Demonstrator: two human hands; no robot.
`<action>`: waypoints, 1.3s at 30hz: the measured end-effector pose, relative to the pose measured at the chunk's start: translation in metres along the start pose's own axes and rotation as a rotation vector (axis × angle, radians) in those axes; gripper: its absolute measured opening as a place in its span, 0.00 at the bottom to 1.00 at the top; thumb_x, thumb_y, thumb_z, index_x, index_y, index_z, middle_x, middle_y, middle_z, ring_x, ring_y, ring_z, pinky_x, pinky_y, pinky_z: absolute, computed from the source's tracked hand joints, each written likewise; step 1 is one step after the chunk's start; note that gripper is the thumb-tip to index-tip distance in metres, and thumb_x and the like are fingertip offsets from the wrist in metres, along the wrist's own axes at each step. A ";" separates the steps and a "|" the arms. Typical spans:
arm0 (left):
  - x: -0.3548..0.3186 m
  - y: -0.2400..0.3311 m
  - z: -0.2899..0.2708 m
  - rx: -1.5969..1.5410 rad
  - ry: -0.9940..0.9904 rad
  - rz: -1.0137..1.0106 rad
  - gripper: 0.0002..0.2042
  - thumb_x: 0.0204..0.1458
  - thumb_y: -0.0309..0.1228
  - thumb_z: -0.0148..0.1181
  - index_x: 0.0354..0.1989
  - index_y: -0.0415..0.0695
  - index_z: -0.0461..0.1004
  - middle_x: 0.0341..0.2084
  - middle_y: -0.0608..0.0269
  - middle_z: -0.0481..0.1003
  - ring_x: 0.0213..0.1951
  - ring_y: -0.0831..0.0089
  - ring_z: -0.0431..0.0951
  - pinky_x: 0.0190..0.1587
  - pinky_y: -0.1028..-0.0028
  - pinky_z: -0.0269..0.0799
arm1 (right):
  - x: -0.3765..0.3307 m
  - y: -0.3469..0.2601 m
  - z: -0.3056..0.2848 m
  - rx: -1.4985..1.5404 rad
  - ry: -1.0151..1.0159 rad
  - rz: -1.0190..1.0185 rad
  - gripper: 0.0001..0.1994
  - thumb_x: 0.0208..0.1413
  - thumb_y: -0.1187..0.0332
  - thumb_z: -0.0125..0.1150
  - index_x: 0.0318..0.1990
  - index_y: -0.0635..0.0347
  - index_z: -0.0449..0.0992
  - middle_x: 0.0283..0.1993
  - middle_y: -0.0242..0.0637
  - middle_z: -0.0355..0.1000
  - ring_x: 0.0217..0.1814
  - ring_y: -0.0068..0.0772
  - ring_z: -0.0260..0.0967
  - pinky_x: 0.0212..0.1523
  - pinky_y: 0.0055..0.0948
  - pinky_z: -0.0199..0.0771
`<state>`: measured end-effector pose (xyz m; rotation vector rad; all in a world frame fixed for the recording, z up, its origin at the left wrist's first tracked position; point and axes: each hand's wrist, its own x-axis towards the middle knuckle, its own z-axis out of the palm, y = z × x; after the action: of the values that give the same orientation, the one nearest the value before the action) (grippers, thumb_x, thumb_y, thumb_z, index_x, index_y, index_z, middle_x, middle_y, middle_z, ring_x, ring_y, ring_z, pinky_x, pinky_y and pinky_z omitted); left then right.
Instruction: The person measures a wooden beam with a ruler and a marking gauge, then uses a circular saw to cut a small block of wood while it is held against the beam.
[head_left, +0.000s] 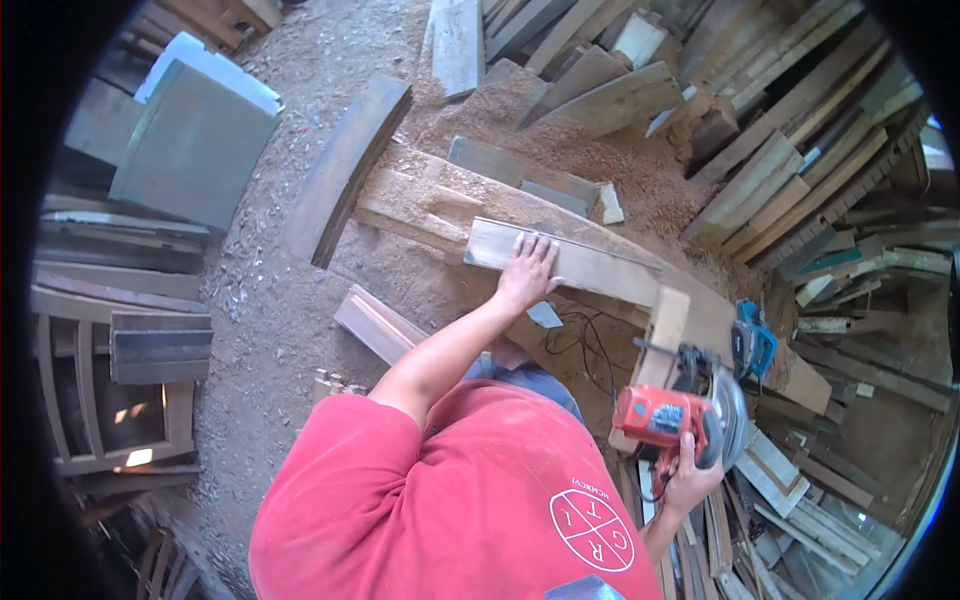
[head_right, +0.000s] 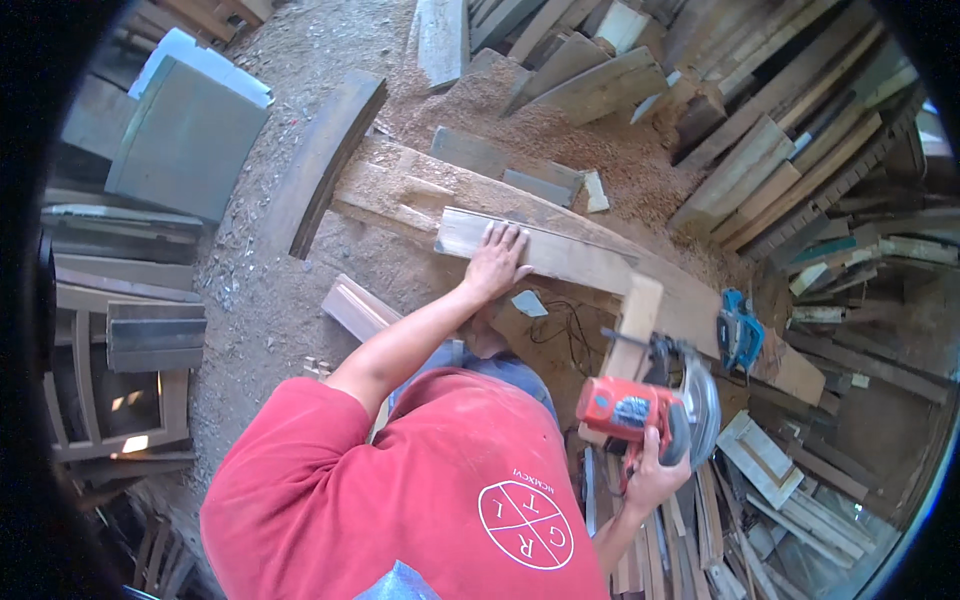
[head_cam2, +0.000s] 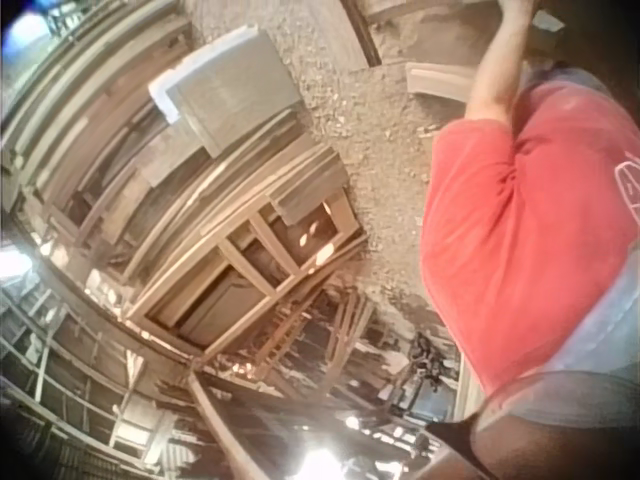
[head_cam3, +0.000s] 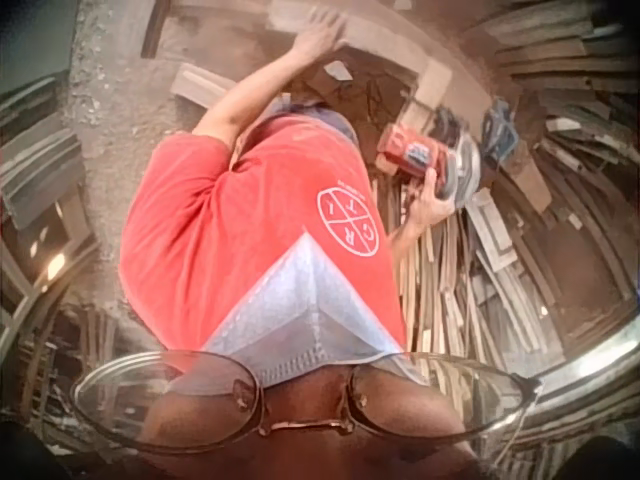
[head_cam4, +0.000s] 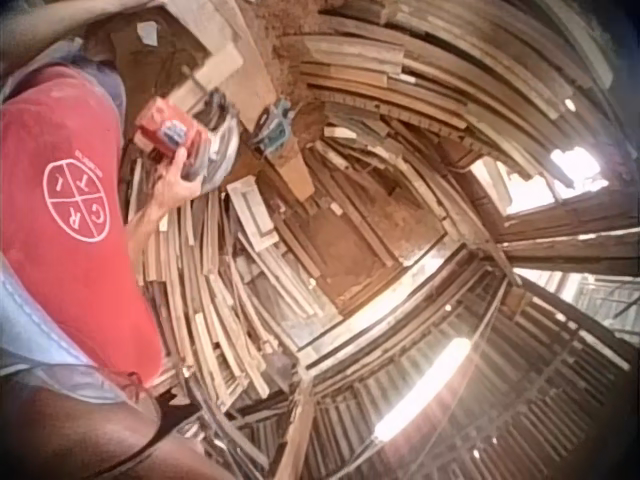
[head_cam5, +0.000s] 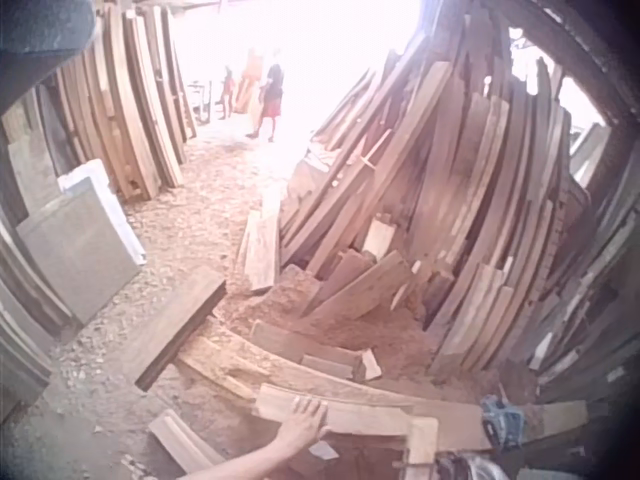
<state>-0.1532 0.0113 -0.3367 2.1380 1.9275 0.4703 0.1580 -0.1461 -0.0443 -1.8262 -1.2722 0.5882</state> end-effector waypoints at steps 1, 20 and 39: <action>0.005 0.002 -0.003 0.055 -0.032 -0.012 0.38 0.60 0.56 0.60 0.71 0.43 0.65 0.69 0.50 0.66 0.72 0.50 0.61 0.77 0.50 0.47 | -0.015 -0.002 -0.014 0.056 0.067 0.216 0.12 0.60 0.75 0.70 0.50 0.67 0.80 0.34 0.32 0.78 0.19 0.13 0.64 0.17 0.19 0.62; 0.104 -0.048 0.036 -0.135 -0.276 -0.249 0.18 0.60 0.51 0.61 0.55 0.59 0.81 0.58 0.57 0.76 0.63 0.52 0.72 0.63 0.39 0.62 | -0.171 0.226 -0.126 0.267 0.853 1.064 0.16 0.62 0.66 0.71 0.26 0.62 0.72 0.17 0.30 0.64 0.13 0.24 0.57 0.12 0.33 0.62; 0.153 -0.074 0.007 -0.196 -0.447 -0.085 0.06 0.54 0.34 0.66 0.39 0.54 0.84 0.38 0.63 0.84 0.49 0.58 0.81 0.55 0.48 0.67 | -0.182 0.317 -0.081 0.405 0.689 1.341 0.14 0.64 0.64 0.69 0.29 0.60 0.74 0.22 0.29 0.68 0.18 0.23 0.63 0.16 0.31 0.66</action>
<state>-0.2053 0.1718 -0.3570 1.8375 1.6383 0.1394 0.3209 -0.3925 -0.2736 -2.0336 0.6176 0.6948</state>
